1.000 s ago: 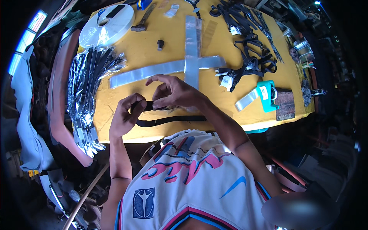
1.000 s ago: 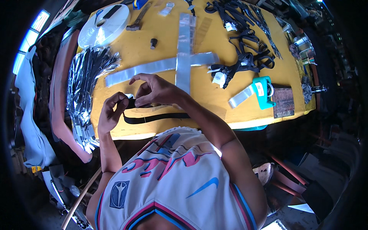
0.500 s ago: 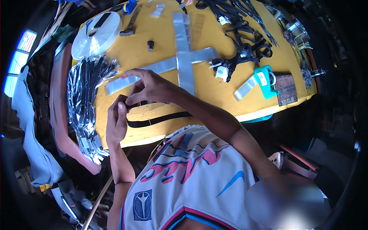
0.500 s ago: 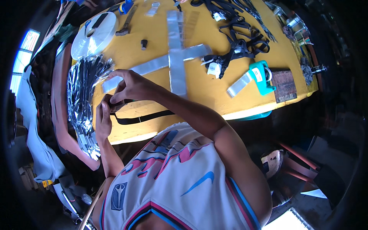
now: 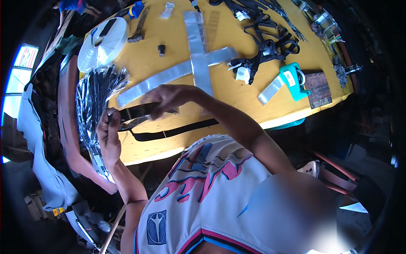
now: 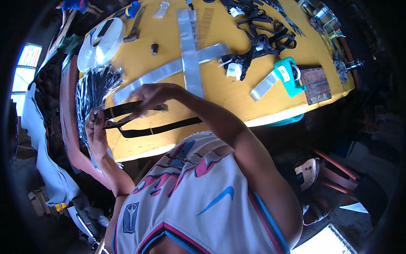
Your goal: Assembling and applying adhesive components to black leather straps on a workshop table.
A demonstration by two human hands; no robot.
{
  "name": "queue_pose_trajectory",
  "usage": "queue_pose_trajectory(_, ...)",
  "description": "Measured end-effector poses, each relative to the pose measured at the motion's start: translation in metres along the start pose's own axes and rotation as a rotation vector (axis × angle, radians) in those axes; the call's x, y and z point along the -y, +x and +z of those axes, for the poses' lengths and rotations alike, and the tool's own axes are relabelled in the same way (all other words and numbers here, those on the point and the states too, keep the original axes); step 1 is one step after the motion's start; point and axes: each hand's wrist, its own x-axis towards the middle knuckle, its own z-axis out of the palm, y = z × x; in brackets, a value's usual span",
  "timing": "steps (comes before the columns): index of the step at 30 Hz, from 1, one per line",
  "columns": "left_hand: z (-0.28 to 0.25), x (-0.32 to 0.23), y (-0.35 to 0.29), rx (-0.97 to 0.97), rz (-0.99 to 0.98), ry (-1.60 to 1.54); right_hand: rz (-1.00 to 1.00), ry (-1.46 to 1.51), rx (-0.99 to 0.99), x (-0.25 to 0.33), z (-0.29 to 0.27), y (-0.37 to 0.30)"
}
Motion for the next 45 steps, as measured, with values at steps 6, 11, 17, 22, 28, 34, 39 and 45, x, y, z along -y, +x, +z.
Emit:
queue_pose_trajectory(6,-0.050,0.036,-0.012,-0.120,-0.110,-0.075,0.245,0.211,0.008,-0.115,-0.045,-0.115)
queue_pose_trajectory(11,-0.077,0.065,-0.019,-0.055,0.475,0.838,0.242,0.357,-0.098,-0.131,-0.035,-0.178)
queue_pose_trajectory(17,-0.086,0.094,-0.019,-0.042,0.174,0.555,0.374,0.045,-0.216,-0.175,0.050,-0.094)
queue_pose_trajectory(22,-0.108,0.103,-0.027,-0.038,0.234,0.408,0.427,-0.244,-0.440,-0.170,0.057,-0.073)
queue_pose_trajectory(28,-0.099,0.095,-0.028,0.075,0.209,-0.126,-0.126,-0.515,-0.564,-0.145,0.047,-0.026)
queue_pose_trajectory(34,-0.100,0.107,-0.029,-0.080,0.284,0.010,0.391,0.040,0.133,-0.125,0.020,-0.046)
queue_pose_trajectory(39,-0.076,0.088,-0.017,-0.159,-0.159,0.020,0.399,0.266,-0.104,-0.128,-0.038,-0.150)
queue_pose_trajectory(45,-0.024,0.080,-0.007,0.256,-0.268,0.279,0.715,0.108,-0.237,-0.109,-0.092,-0.264)
